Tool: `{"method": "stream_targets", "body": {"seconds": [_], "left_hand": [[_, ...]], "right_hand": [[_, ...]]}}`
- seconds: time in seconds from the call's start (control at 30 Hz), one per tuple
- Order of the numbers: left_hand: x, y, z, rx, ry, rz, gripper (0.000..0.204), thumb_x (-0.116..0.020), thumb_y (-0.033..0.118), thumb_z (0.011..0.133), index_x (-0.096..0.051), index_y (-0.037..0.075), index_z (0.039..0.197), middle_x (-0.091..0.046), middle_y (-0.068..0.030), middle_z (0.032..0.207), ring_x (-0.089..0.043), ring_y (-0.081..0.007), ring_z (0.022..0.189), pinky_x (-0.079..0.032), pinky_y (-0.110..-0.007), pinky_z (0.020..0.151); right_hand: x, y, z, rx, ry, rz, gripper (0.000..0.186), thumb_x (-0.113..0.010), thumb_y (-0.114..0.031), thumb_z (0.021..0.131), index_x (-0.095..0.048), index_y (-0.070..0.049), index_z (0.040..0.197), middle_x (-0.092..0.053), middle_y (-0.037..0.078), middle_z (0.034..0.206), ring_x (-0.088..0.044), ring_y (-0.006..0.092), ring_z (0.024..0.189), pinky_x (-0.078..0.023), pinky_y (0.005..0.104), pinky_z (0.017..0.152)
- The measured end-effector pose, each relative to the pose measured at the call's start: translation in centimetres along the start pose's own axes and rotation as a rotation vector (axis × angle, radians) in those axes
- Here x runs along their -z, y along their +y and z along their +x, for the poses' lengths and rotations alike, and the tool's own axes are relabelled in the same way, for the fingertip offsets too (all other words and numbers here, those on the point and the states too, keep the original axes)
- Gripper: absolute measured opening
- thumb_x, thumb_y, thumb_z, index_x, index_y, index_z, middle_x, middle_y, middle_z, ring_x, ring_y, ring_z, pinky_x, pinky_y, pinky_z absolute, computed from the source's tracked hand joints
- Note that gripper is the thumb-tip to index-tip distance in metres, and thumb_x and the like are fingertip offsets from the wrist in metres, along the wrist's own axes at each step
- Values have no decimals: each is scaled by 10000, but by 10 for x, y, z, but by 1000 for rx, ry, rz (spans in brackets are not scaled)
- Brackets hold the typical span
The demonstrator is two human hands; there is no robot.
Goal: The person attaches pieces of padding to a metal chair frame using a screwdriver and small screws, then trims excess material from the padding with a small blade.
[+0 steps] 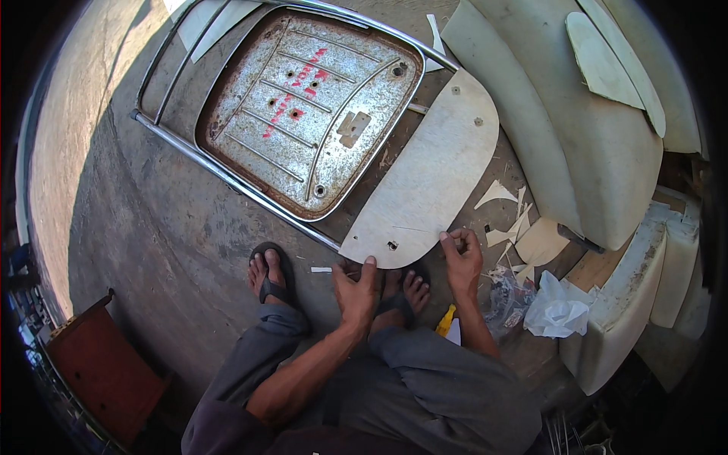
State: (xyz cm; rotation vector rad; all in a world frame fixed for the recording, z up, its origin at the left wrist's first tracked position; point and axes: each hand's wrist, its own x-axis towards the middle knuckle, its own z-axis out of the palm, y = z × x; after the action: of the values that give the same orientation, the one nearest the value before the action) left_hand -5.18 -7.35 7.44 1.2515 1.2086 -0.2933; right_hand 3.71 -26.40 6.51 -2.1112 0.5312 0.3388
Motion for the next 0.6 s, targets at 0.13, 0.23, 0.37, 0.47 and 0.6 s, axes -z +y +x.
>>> {"method": "stream_targets", "body": {"seconds": [0.13, 0.23, 0.37, 0.47, 0.6], "left_hand": [[2, 59, -23, 210, -64, -283, 552, -700, 198, 957, -410, -64, 1346, -574, -177, 1215, -630, -284, 1070, -567, -440, 874], [2, 80, -31, 281, -98, -368, 473, -665, 163, 954, -439, -38, 1317, -571, -157, 1188, -604, -275, 1071, -524, -467, 938], [14, 80, -21, 388, -116, -409, 410, -649, 161, 946, -464, -2, 1274, -571, -134, 1183, -559, -267, 1144, -470, -490, 1003], [22, 71, -13, 393, -112, -485, 374, -644, 161, 942, -488, 19, 1250, -573, -124, 1194, -543, -265, 1168, -455, -492, 1021], [13, 82, -23, 317, -181, -517, 354, -635, 155, 937, -504, 40, 1245, -574, -112, 1203, -552, -279, 1173, -442, -486, 1051]], "right_hand": [[7, -6, -13, -274, -222, 310, 253, -631, -170, 1007, -558, -20, 1197, -576, 36, 804, -569, 113, 610, -476, 281, 532], [-1, -2, -32, -324, -292, 413, 268, -551, -174, 1041, -517, -20, 1258, -568, 46, 801, -561, 115, 579, -468, 274, 506], [-5, -22, -42, -444, -285, 464, 253, -512, -172, 1055, -523, -16, 1254, -532, 30, 761, -516, 110, 551, -457, 279, 508], [-5, -35, -45, -498, -295, 423, 238, -535, -189, 1056, -543, -13, 1216, -513, 16, 732, -472, 103, 527, -444, 284, 500], [-7, -29, -51, -604, -489, 715, 250, -594, -270, 1060, -575, -29, 1124, -499, -5, 704, -451, 78, 515, -424, 263, 485]]}}
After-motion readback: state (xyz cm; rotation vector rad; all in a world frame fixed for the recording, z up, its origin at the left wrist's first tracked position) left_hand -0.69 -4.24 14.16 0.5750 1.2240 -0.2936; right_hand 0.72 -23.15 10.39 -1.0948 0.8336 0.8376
